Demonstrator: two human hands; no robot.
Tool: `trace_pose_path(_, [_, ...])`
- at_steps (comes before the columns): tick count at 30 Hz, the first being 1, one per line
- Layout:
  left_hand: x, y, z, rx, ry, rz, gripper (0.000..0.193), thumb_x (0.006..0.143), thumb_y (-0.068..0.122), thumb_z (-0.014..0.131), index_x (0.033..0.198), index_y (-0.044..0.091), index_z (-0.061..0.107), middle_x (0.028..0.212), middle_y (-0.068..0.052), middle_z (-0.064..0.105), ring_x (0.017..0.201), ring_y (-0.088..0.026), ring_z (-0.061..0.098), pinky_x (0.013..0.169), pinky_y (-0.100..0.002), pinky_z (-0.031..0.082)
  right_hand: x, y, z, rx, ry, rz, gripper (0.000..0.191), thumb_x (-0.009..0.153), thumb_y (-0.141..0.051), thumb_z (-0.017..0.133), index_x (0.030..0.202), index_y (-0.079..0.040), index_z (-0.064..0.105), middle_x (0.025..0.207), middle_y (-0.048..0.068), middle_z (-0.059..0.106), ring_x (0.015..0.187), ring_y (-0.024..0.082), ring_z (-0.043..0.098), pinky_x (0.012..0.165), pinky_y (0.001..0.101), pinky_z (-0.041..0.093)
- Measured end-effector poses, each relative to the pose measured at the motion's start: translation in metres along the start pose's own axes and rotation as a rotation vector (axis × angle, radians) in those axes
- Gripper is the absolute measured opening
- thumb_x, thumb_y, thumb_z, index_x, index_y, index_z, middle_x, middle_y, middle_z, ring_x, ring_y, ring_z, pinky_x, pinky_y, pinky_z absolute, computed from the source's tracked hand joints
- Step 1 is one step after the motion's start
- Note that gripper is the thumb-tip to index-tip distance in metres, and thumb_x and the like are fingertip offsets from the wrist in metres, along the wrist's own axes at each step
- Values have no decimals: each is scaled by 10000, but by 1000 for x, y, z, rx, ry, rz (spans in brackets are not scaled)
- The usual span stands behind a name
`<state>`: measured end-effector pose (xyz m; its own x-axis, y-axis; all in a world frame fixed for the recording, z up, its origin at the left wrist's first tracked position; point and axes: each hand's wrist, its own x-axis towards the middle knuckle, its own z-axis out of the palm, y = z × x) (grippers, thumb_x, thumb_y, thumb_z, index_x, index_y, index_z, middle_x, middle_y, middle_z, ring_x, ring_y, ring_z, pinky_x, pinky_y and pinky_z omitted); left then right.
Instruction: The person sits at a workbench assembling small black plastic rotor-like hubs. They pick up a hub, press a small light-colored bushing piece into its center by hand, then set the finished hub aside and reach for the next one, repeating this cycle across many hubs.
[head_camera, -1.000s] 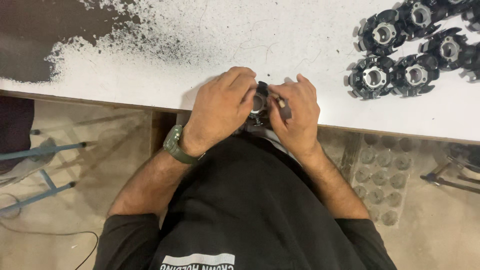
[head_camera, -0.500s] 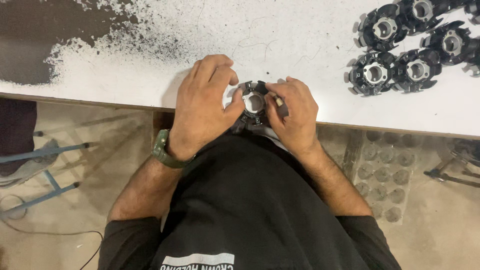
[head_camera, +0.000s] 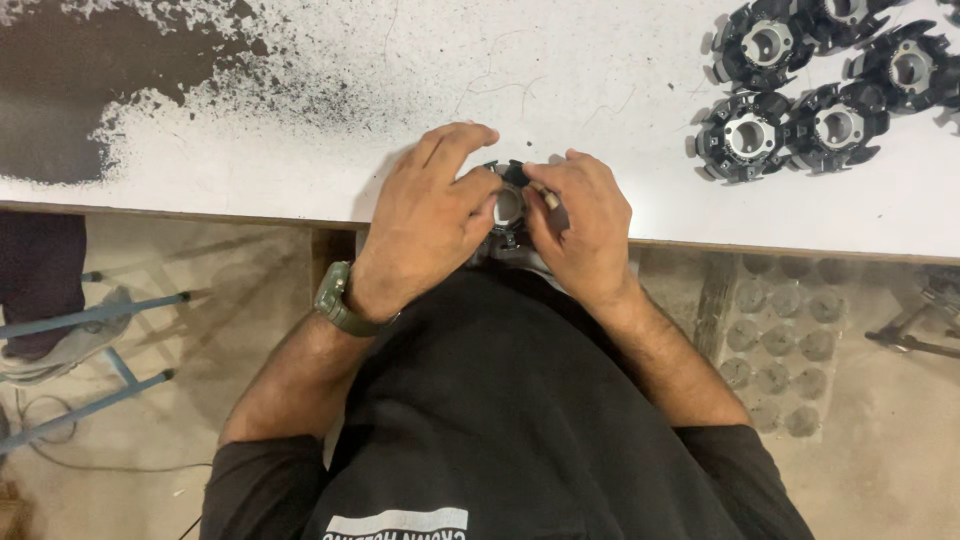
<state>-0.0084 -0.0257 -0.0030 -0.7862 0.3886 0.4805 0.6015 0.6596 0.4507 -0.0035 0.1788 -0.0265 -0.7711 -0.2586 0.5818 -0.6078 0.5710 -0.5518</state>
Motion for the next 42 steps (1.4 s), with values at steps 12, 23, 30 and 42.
trace_pose_path(12, [3,4,0,-84,26,-61,85,833,74,726,887,59,661,1218,-91,649,1179,-328,633,945,-433,535,-2,3,2,-16,-7,-23,322,935,53,762,1205,-67,633,1049,105,685,1025,303,677,1065,493,546])
trace_pose_path(23, [7,4,8,-262,100,-244,101,915,42,729,1006,43,686,1066,-75,694,850,-277,704,737,-390,557,-3,1,-1,33,39,-107,336,885,74,755,1166,-72,641,1040,83,678,1075,288,685,1143,555,445])
trace_pose_path(30, [-1,1,11,-262,108,-245,141,881,29,730,1010,39,675,1048,-83,690,853,-299,691,734,-401,552,-3,3,5,-32,-12,-103,352,855,70,778,1151,-81,665,1059,83,661,1109,282,652,1162,552,424])
trace_pose_path(42, [-17,-6,31,10,173,-86,327,750,65,681,1062,12,597,1075,-129,587,986,-323,601,851,-451,479,-1,-1,8,3,-72,-165,350,861,68,801,1153,-71,666,1065,79,654,1083,265,660,1088,505,520])
